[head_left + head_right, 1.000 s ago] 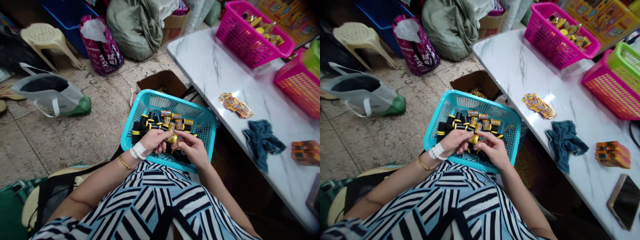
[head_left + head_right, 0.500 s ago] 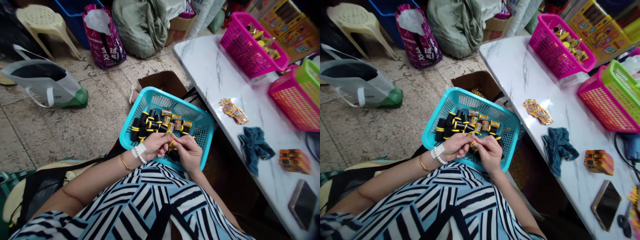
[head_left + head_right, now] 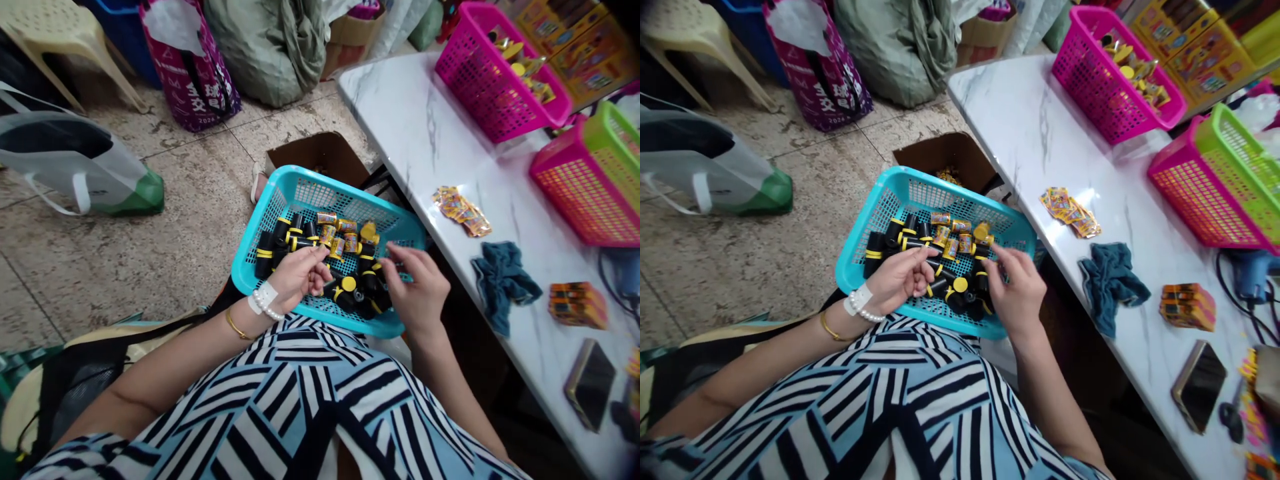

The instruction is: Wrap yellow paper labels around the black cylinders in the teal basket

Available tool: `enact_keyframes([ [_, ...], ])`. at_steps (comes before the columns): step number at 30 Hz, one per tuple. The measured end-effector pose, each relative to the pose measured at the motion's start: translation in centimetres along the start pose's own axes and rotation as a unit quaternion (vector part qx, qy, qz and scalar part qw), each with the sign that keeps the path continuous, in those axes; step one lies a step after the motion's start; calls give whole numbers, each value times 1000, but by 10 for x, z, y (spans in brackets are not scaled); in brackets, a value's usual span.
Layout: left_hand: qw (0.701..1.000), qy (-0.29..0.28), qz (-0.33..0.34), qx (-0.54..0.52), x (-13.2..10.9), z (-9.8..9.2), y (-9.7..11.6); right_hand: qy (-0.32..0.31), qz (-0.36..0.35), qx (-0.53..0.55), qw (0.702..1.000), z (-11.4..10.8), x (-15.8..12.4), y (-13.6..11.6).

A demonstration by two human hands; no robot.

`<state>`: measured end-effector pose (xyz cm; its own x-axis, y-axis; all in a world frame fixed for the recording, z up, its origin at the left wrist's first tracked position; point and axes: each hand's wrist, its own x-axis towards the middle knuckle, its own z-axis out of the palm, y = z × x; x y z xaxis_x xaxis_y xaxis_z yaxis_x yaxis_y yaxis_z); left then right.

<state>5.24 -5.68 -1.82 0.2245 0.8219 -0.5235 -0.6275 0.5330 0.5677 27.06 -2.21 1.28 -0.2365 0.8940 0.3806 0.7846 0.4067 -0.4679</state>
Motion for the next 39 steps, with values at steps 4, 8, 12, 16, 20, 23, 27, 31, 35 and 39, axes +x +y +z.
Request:
enact_keyframes([
  [4,999,33,17,16,1,-3,3,-193,-88,-102,972,9,-21,-8],
  [8,996,28,21,79,-1,1,1,-298,-108,-177,932,21,-16,-15],
  [12,993,42,15,107,-1,-3,0,-288,-99,-133,943,5,7,-13],
  [16,993,43,31,106,0,-10,3,1,-30,-173,984,-39,18,14],
  [20,993,45,26,104,-1,-10,4,144,98,-359,917,-78,12,71],
  [23,993,33,19,115,2,-8,2,116,127,-329,929,-90,11,107],
  [27,992,32,32,118,2,-6,1,148,130,-293,936,-92,13,110],
  [31,992,48,59,103,-7,-8,5,197,89,-262,940,-71,4,65],
  [35,992,67,63,81,-10,-11,8,75,4,-173,982,-41,-2,28],
  [39,992,66,42,101,-7,-12,6,98,-10,-193,976,-37,17,36],
])
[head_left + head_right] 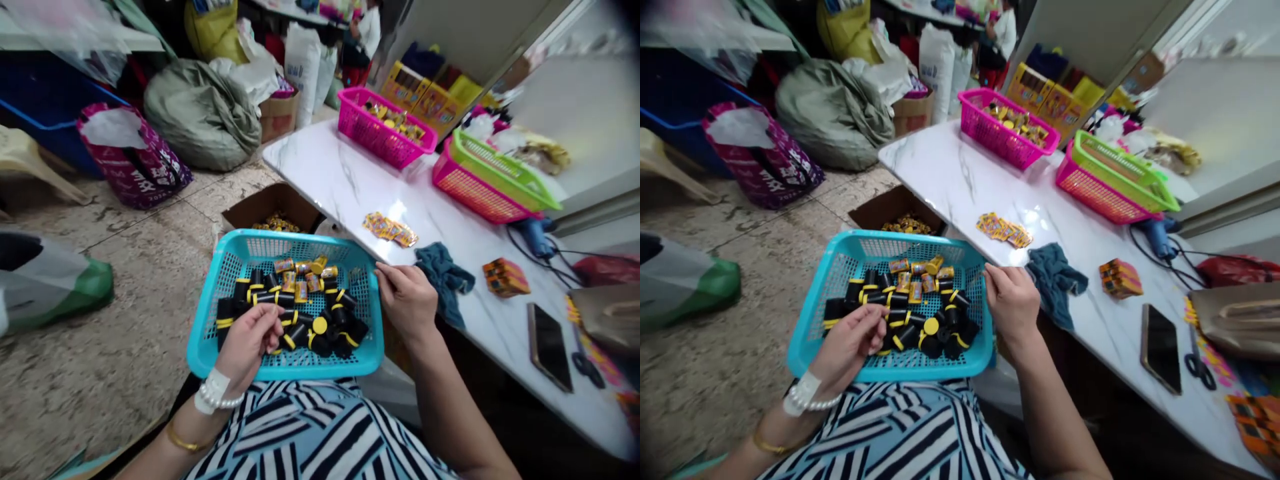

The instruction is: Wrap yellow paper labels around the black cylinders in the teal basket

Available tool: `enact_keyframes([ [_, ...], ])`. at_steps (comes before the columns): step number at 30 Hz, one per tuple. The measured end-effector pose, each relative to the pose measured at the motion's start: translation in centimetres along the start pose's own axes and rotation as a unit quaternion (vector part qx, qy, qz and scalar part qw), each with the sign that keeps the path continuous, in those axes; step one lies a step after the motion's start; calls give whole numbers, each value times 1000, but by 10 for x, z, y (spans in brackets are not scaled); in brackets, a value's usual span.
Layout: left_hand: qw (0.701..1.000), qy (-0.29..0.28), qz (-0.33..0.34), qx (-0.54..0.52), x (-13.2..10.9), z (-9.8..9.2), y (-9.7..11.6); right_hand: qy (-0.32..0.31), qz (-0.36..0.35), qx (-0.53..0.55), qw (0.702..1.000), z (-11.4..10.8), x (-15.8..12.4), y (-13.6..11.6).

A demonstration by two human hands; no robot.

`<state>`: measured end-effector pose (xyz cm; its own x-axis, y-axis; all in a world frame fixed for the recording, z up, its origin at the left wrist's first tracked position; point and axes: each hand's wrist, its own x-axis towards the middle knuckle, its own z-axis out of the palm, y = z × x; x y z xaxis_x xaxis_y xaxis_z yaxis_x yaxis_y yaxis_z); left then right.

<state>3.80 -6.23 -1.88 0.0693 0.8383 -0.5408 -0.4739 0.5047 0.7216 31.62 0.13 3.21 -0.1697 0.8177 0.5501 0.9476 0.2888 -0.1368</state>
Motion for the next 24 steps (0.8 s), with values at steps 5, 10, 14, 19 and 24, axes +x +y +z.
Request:
enact_keyframes([
  [5,1000,-11,5,5,4,3,-3,68,14,-78,994,10,57,21],
  [10,1000,9,9,3,1,0,-3,-1,-12,-126,992,37,73,9],
  [14,1000,14,11,-15,2,-3,-4,69,-29,-96,993,53,56,5],
  [19,1000,3,14,-6,4,-2,-5,78,-82,-89,990,55,49,12],
  [24,1000,-14,19,7,4,1,-6,133,-45,29,990,46,47,9],
])
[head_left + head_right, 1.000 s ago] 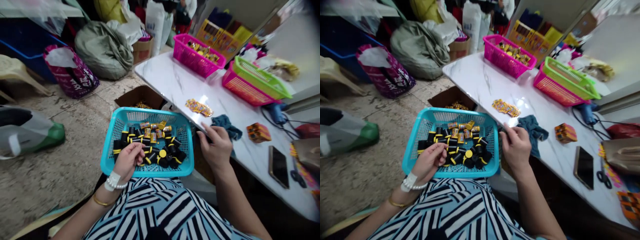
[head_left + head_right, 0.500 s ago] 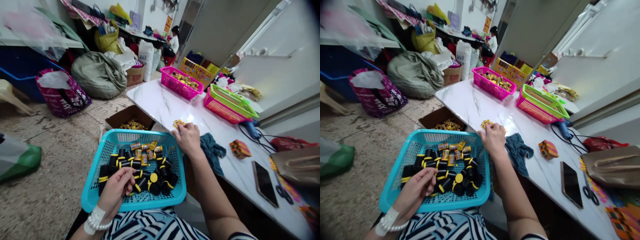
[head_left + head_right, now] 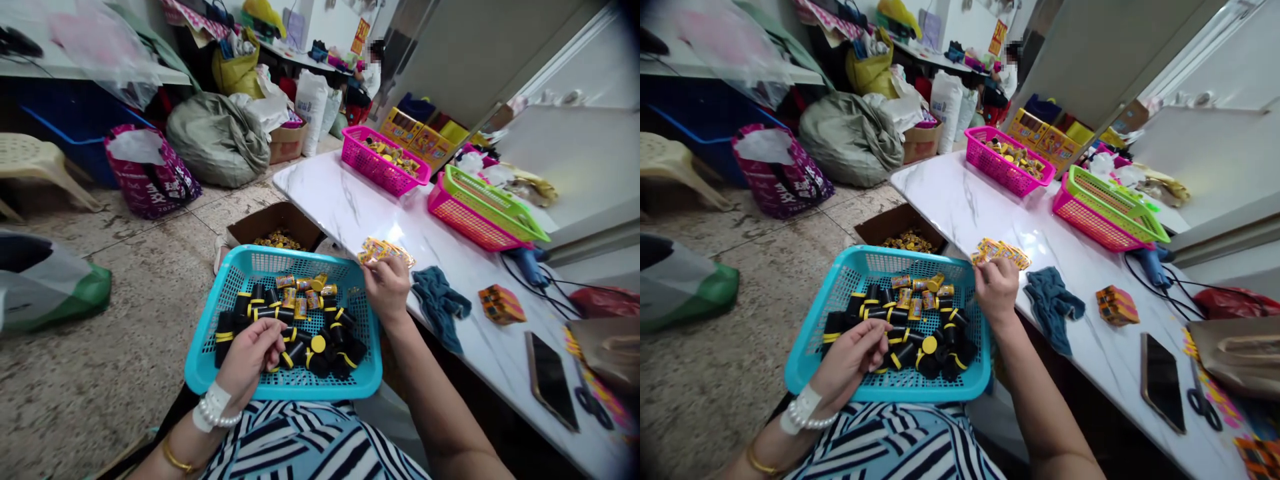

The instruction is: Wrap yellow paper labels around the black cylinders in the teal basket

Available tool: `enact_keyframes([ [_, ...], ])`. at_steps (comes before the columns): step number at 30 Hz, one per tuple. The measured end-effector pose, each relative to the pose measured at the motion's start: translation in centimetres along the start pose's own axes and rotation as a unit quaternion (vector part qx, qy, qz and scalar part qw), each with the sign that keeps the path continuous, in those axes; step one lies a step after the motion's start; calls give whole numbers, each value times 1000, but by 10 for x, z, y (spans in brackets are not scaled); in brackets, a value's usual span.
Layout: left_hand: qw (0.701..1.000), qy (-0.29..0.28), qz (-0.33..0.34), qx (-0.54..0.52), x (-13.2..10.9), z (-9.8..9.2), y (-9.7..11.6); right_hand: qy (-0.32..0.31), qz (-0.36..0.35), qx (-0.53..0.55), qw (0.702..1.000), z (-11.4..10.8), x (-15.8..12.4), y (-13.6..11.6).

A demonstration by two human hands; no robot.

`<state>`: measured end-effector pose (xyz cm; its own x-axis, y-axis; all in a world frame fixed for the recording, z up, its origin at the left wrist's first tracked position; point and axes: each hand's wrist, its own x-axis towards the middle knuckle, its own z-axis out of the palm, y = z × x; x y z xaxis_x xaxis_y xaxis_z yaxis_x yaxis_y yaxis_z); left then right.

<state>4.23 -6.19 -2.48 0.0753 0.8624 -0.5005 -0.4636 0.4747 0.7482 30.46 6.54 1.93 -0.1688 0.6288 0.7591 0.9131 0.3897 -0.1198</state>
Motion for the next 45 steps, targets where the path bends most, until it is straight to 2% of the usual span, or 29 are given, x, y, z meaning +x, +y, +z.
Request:
enact_keyframes([
  [3,1000,-13,-3,19,-3,7,5,38,34,75,996,-11,-5,-27],
  [5,999,-24,-6,24,-4,14,10,22,-6,106,994,-18,-13,-55],
  [8,999,-42,-3,5,-2,24,15,-34,-91,155,983,-25,-31,-98],
  [11,998,-58,18,-9,2,25,14,-63,-123,201,970,-28,-49,-124],
  [13,998,-47,36,3,4,19,11,-102,-102,236,961,-29,-56,-130],
  [15,998,-27,49,37,4,10,10,-174,-36,290,940,-30,-57,-129],
  [17,993,-25,64,98,4,3,13,-254,64,351,899,-30,-54,-124],
  [18,987,-34,75,136,3,0,15,-294,116,380,869,-29,-51,-121],
  [20,972,-55,101,205,3,-1,21,-390,205,433,786,-27,-47,-117],
  [22,961,-63,126,238,4,0,25,-483,265,475,686,-23,-47,-118],
  [23,961,-59,135,234,4,1,26,-512,284,493,643,-21,-48,-119],
  [24,965,-51,140,217,4,1,27,-522,301,508,615,-20,-49,-122],
  [25,970,-35,145,190,4,1,27,-514,318,521,603,-19,-51,-124],
  [27,980,10,153,129,0,-1,25,-468,350,533,611,-19,-53,-129],
  [30,980,67,166,88,-12,-5,23,-404,379,528,644,-22,-55,-134],
  [36,984,51,124,118,-34,1,17,-347,375,534,673,-27,-57,-140],
  [41,984,77,128,97,-32,5,11,-320,344,523,711,-27,-64,-145],
  [45,984,86,130,82,-29,3,10,-308,290,513,747,-25,-72,-145],
])
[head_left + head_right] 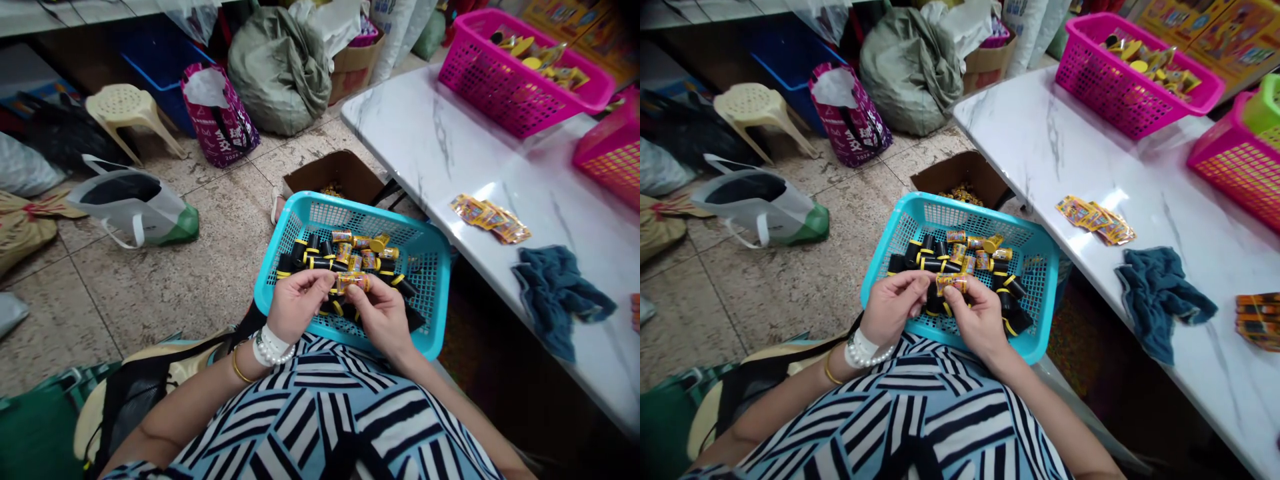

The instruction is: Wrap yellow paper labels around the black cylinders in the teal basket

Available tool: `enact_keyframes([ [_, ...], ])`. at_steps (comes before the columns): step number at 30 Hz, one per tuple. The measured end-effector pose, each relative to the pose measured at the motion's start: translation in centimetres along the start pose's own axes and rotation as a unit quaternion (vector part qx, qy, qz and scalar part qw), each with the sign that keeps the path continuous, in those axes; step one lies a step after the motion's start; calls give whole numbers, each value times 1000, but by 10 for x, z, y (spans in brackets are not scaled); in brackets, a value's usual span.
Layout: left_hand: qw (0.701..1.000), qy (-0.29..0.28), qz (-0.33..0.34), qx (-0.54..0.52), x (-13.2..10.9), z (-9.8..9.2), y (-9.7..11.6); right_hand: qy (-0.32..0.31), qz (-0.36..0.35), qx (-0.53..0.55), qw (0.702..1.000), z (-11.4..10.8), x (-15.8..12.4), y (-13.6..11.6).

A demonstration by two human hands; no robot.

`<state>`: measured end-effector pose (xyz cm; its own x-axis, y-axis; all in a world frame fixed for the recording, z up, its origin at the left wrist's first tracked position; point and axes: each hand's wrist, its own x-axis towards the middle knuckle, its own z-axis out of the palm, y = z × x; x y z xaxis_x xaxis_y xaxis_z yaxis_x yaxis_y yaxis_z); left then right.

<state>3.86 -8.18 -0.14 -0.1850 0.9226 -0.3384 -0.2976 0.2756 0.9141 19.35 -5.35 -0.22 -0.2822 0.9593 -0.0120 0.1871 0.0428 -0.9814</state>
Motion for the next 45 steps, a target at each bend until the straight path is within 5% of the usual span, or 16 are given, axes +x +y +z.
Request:
enact_keyframes([
  [5,999,3,33,40,5,-3,-5,-20,-36,-71,997,-2,0,3],
  [12,996,3,42,82,6,-3,-5,-16,102,34,994,-5,6,0],
  [16,999,-19,-34,18,6,0,-2,33,18,-64,997,1,6,0],
  [20,991,-36,-124,-38,12,-4,-4,-44,-57,-162,984,-12,6,-2],
  [23,985,-35,-156,-63,14,-7,-5,-25,-88,-335,938,-44,9,-2],
  [27,981,-44,-168,-84,14,-5,-1,-2,-14,-618,786,-86,16,7],
  [29,978,-54,-179,-89,14,-4,1,-37,20,-649,760,-97,19,11],
  [32,970,-72,-198,-121,17,-2,2,-17,3,-534,845,-99,21,8],
  [34,961,-85,-212,-155,21,-2,2,26,3,-347,938,-94,20,1],
  [36,953,-91,-223,-182,24,0,1,46,33,-133,990,-85,18,-8],
  [40,945,-89,-233,-213,30,7,2,12,93,107,990,-65,10,-16],
  [45,930,-99,-246,-255,31,11,-1,21,71,78,994,-45,2,-8],
])
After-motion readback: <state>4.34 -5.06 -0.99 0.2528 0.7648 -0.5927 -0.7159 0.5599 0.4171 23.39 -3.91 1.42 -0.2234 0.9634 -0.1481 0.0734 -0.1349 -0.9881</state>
